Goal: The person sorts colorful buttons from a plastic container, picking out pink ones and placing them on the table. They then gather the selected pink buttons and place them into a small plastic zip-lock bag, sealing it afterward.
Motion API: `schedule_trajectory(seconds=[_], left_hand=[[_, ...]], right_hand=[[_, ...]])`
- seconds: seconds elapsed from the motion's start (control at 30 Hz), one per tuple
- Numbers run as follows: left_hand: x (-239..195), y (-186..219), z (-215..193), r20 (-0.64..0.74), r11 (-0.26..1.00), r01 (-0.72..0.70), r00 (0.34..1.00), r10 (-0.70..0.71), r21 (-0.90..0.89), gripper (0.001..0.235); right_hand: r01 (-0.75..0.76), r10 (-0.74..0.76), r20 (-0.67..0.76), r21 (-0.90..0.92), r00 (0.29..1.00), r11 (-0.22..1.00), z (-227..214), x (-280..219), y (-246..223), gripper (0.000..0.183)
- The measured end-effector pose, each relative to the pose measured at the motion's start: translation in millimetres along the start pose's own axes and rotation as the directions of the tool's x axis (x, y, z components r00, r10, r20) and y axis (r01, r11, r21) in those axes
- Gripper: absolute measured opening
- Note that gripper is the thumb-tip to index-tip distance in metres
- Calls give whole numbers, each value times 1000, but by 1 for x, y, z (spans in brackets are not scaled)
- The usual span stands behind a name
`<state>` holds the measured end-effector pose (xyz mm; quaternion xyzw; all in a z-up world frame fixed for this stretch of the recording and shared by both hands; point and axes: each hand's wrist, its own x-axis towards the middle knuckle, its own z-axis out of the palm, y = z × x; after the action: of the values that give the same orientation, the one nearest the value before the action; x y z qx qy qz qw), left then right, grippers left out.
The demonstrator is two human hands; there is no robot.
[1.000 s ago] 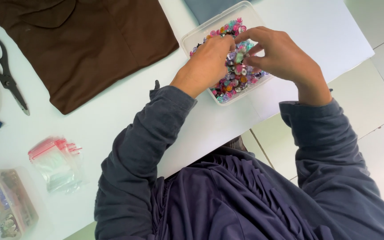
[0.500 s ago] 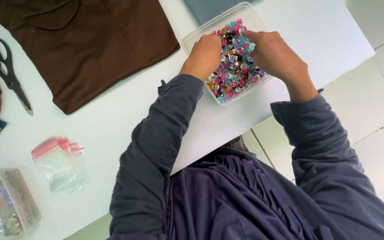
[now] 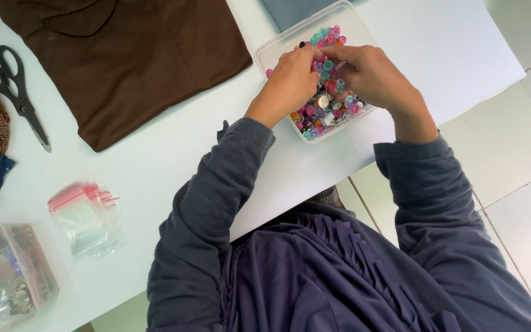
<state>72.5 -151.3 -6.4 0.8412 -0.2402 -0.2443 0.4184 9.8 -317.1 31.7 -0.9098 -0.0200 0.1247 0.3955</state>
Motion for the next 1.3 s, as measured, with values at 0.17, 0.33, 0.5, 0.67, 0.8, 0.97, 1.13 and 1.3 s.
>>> schedule_trajectory(seconds=[0.17,0.33,0.5,0.67,0.8,0.97,1.13,1.3], left_hand=[[37,-28,19,19,920,150,986,-168,362,18],[76,-47,35,-21,898,249,966,-259,363,28],[67,-37,16,-42,964,252,966,-256,-86,40],[53,-33,11,-43,976,187,980,-192,-109,32],[30,-12,-6,-27,986,136,990,-139,-92,31],[-18,22,-36,95,998,21,995,-15,-66,26],[-43,30,-40,176,999,-38,984,31,36,31],[-30,5,-8,232,964,-96,972,37,250,27]], right_hand=[[-103,88,-75,-235,993,966,-1,1,12,75],[-313,305,-74,-294,950,903,9,31,21,85],[-169,155,-88,-188,984,967,15,70,64,79],[22,-26,-64,-57,998,998,11,62,77,71],[77,-74,-58,56,996,995,-4,34,39,56],[152,-151,-28,72,988,986,-21,1,15,51],[85,-82,28,-103,996,991,-21,-23,1,50],[97,-74,112,-215,991,972,-9,-34,6,58]])
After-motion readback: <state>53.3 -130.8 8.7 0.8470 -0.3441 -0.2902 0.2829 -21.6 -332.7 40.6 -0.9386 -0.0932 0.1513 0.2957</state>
